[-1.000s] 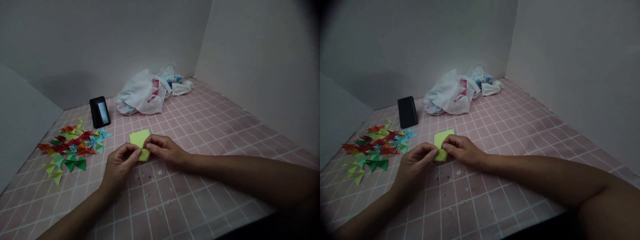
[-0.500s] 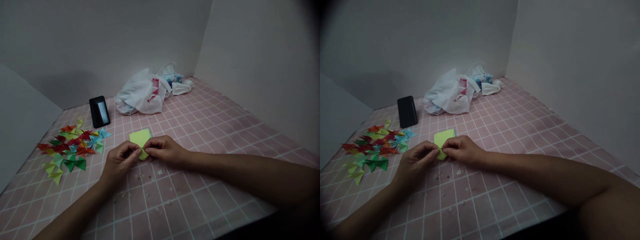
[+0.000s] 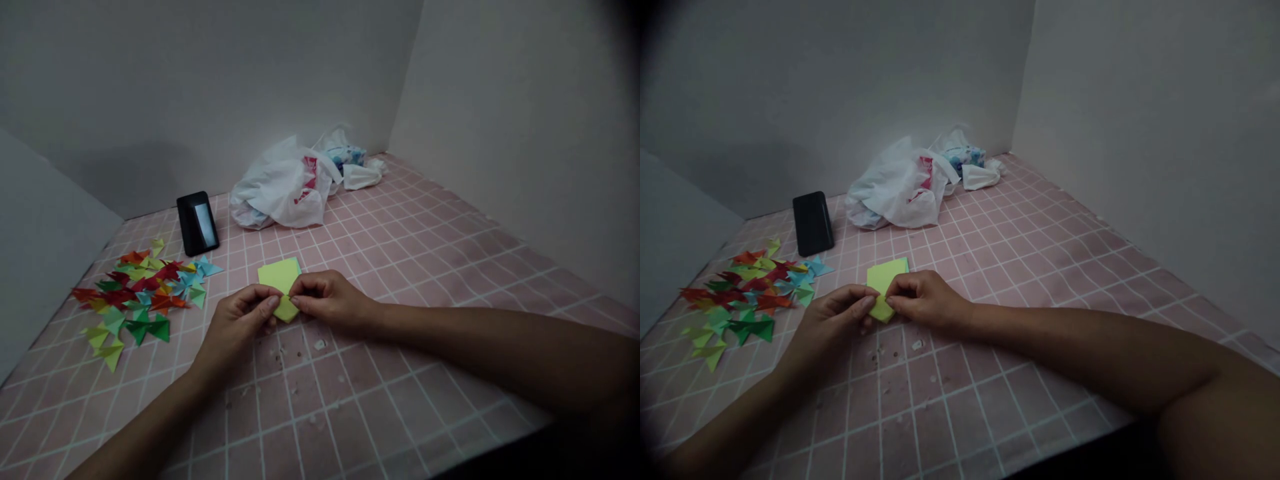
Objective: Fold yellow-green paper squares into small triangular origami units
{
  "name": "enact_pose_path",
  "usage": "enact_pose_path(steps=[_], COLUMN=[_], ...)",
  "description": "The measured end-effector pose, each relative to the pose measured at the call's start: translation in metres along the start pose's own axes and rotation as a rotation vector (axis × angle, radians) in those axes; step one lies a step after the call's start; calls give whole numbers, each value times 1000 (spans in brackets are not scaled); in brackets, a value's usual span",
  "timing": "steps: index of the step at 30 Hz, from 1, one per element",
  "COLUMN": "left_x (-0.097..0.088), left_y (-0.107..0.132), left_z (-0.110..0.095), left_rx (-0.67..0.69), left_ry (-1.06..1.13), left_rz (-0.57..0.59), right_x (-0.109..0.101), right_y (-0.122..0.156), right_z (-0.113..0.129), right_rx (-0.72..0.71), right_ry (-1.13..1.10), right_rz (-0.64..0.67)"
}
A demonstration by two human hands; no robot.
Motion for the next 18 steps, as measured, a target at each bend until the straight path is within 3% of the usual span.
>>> enact_pose_path(steps=[18], left_x=[2], left_y=[2], left_z=[-7], left_rx=[-42], left_ry=[-138], left_rz=[58], right_x=[3], right_y=[1], right_z=[2], right_rx=[-10], right_ry=[47], right_rz=[79])
Point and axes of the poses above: each hand's wrist, its own y-axis away from the middle knuckle, its own x-axis out of the palm, z = x × y, the point moved 4 cm from there along -y, towards the middle knuckle, and after that the axes turned 6 degrees about -x, right-handed, at the moved point
